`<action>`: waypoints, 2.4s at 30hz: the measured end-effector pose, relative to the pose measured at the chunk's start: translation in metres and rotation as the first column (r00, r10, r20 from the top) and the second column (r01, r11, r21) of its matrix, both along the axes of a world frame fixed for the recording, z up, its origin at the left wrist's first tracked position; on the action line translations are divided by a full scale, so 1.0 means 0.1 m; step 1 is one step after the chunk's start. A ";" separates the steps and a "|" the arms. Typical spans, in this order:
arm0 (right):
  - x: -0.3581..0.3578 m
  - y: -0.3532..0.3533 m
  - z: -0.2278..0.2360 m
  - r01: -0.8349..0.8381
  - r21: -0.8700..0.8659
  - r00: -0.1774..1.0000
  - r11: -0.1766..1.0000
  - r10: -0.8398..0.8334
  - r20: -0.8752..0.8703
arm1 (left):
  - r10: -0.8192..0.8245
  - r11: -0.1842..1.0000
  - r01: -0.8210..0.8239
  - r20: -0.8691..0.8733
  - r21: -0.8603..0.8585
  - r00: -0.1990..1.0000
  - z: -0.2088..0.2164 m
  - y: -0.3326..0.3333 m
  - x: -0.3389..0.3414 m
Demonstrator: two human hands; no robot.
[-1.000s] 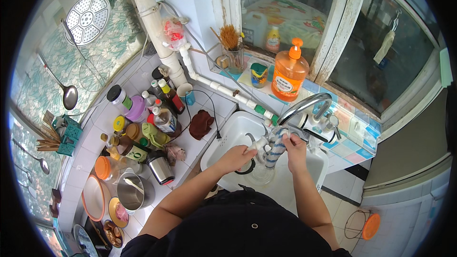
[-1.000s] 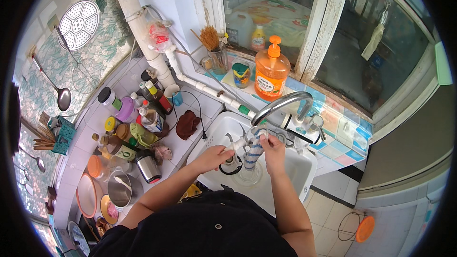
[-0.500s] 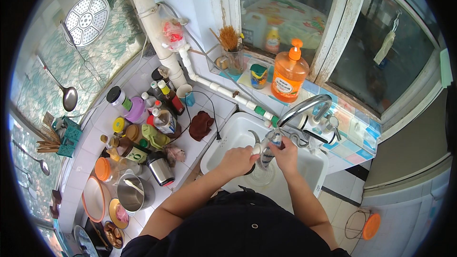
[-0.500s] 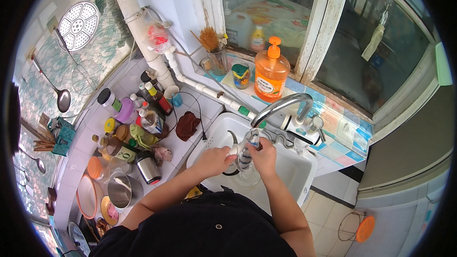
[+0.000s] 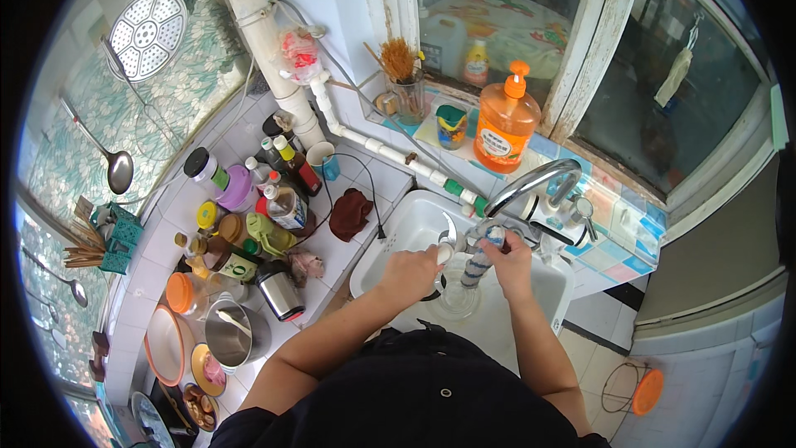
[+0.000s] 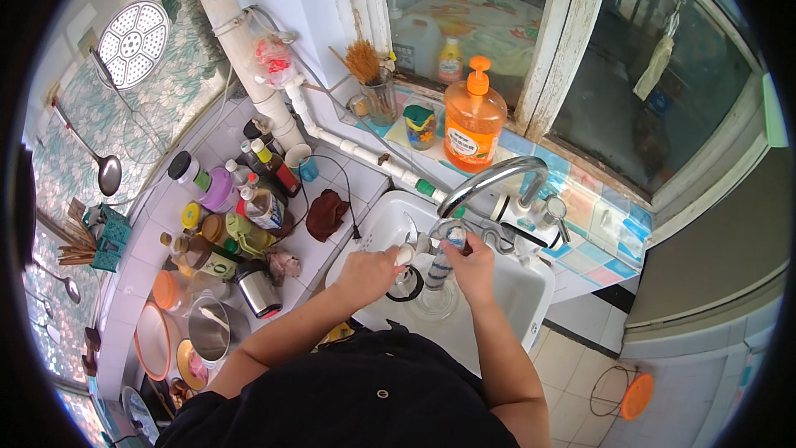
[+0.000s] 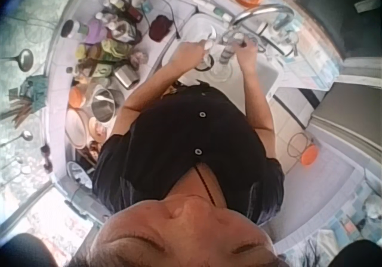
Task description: The person washes a white plastic spoon and a small white plastic cap under running water in a kitchen sink. They use a cloth to scrub the items and rinse them thoroughly before placing them in the sink.
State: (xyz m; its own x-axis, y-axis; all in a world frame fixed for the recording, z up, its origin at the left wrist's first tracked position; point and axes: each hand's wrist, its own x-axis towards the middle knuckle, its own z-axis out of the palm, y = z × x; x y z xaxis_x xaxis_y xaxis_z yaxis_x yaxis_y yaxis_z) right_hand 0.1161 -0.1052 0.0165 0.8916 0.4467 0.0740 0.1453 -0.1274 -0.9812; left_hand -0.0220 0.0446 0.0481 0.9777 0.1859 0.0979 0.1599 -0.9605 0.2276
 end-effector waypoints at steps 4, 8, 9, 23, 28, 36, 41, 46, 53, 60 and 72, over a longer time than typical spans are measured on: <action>0.02 -0.13 0.11 0.078 0.271 0.980 0.959 -0.023 -0.200 | -0.006 0.998 0.004 0.040 0.067 0.999 -0.05 0.05 0.00; -0.07 -0.21 0.05 -0.007 0.143 0.989 0.990 0.027 -0.142 | -0.047 0.992 0.040 0.061 0.122 0.997 0.00 -0.01 0.07; -0.11 -0.17 0.06 -0.010 0.163 0.995 0.986 0.026 -0.095 | -0.055 0.990 0.045 0.068 0.135 0.996 0.03 -0.05 0.08; -0.23 -0.18 0.17 0.201 0.268 0.979 0.942 -0.206 -0.008 | 0.017 0.998 -0.024 0.147 0.052 0.989 -0.04 -0.14 0.15; -0.43 -0.23 0.27 0.155 0.189 0.983 0.970 -0.133 -0.125 | 0.104 0.991 -0.085 0.192 -0.106 0.976 -0.03 -0.11 0.15; -0.48 0.19 -0.25 0.171 0.269 0.985 0.948 -0.159 -0.069 | 0.114 0.958 -0.036 0.261 -0.285 0.959 -0.17 -0.29 0.18; -0.48 0.31 -0.19 0.274 0.297 0.959 0.915 -0.237 -0.155 | 0.058 0.975 -0.008 0.220 -0.220 0.974 -0.13 -0.38 0.14; -0.47 0.40 -0.24 0.388 0.266 0.920 0.882 -0.354 -0.169 | 0.012 0.993 0.016 0.239 -0.115 0.971 -0.16 -0.38 0.13; -0.36 0.34 -0.36 0.256 0.319 0.966 0.913 -0.229 -0.120 | 0.037 0.985 0.003 0.235 -0.170 0.971 -0.22 -0.31 0.10; -0.41 0.33 -0.20 0.255 0.507 0.917 0.823 -0.039 -0.398 | 0.094 0.951 0.008 0.316 -0.308 0.944 -0.13 -0.27 0.12; -0.43 0.34 -0.32 0.276 0.543 0.885 0.793 0.011 -0.466 | -0.014 1.000 0.020 0.226 -0.024 0.974 -0.16 -0.32 0.08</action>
